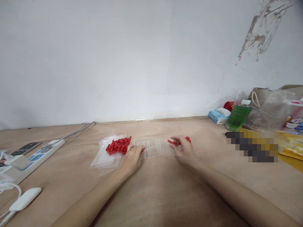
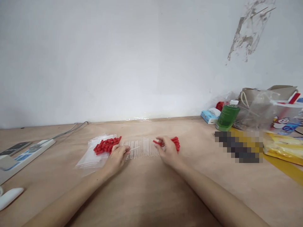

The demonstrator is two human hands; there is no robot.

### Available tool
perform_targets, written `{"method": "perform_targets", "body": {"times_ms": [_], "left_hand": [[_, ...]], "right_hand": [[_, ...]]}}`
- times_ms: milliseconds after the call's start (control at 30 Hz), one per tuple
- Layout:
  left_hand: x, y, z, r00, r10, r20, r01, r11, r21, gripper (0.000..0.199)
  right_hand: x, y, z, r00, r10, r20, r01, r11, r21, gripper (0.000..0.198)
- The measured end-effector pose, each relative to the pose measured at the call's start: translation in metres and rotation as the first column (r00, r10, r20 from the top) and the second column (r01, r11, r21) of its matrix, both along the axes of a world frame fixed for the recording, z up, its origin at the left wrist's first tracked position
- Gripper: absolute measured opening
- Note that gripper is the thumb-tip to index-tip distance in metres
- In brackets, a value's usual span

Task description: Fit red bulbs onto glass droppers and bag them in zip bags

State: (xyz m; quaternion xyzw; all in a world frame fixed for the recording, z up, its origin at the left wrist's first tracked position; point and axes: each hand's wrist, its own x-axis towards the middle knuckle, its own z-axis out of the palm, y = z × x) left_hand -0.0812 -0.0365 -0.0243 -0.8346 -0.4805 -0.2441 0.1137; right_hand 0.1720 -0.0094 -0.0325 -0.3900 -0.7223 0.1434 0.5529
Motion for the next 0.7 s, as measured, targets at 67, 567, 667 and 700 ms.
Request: {"method": "perform_targets", "body": {"times_ms": [67, 567, 667, 700], "left_hand": [[-0.003, -0.002, -0.011, 0.995, -0.090, 0.049, 0.086, 0.994, 0.066, 0.021], [0.009, -0.007, -0.025, 0.965, -0.239, 0.107, 0.227, 0.967, 0.117, 0.020], [0.008, -0.006, -0.026, 0.964, -0.253, 0.084, 0.241, 0.962, 0.130, 0.023], [0.007, -0.006, -0.026, 0.963, -0.260, 0.077, 0.248, 0.959, 0.138, 0.024]], "right_hand": [[-0.018, -0.011, -0.004, 0.987, 0.106, 0.124, -0.105, 0.994, -0.011, 0.022], [-0.030, -0.030, -0.010, 0.951, 0.270, 0.151, -0.257, 0.961, -0.103, 0.016], [-0.029, -0.030, -0.010, 0.943, 0.298, 0.149, -0.286, 0.953, -0.095, 0.016], [-0.029, -0.030, -0.010, 0.942, 0.300, 0.149, -0.289, 0.953, -0.095, 0.016]]}}
